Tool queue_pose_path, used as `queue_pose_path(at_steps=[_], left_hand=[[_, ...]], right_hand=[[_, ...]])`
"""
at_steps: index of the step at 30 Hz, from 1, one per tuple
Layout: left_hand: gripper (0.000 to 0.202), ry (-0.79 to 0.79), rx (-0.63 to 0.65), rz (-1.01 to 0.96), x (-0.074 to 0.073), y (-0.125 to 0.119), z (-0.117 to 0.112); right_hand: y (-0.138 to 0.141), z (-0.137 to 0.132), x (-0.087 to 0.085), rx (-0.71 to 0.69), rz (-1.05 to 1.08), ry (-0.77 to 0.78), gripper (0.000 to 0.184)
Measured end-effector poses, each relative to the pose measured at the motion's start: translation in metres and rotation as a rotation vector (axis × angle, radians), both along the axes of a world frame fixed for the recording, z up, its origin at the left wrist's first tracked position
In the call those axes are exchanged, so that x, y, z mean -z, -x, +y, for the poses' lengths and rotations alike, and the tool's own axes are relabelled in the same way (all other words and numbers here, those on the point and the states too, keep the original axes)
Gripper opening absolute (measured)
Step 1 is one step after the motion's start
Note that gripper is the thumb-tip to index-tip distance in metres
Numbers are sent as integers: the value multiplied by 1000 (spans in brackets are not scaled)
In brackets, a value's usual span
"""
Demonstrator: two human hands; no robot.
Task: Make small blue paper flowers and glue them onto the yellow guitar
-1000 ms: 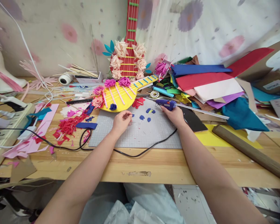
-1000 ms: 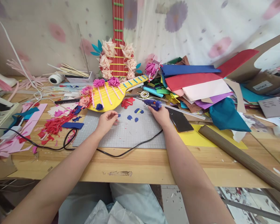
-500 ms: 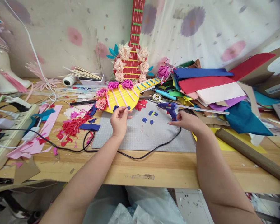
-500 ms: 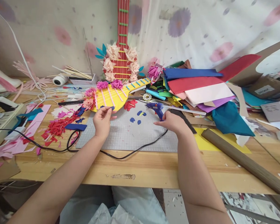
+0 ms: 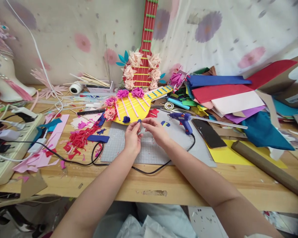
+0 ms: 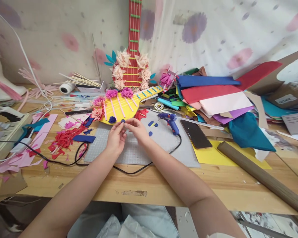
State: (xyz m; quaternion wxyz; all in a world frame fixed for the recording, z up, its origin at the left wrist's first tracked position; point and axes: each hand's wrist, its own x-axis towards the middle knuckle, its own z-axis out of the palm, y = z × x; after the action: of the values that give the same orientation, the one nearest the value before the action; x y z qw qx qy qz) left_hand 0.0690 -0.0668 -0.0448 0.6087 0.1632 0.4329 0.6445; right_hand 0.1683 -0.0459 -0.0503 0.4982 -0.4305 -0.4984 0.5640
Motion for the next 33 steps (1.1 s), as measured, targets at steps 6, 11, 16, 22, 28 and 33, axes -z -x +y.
queue_pose_path(at_steps=[6, 11, 16, 22, 28, 33], left_hand=[[24, -41, -26, -109, 1, 3, 4], [29, -83, -47, -110, 0, 3, 3], [22, -246, -143, 225, -4, 20, 10], [12, -545, -126, 1177, -11, 78, 43], [25, -690, 345, 1625, -12, 91, 51], [16, -730, 332, 1650, -8, 91, 50]], right_hand=[[27, -4, -2, 34, 309, 170, 34], [38, -1, -5, 86, 387, 187, 35], [24, 20, -12, 44, 259, 134, 35], [0, 58, -35, -266, -407, -74, 16], [8, 82, -52, -376, -992, -407, 20], [19, 90, -56, -510, -1130, -480, 23]])
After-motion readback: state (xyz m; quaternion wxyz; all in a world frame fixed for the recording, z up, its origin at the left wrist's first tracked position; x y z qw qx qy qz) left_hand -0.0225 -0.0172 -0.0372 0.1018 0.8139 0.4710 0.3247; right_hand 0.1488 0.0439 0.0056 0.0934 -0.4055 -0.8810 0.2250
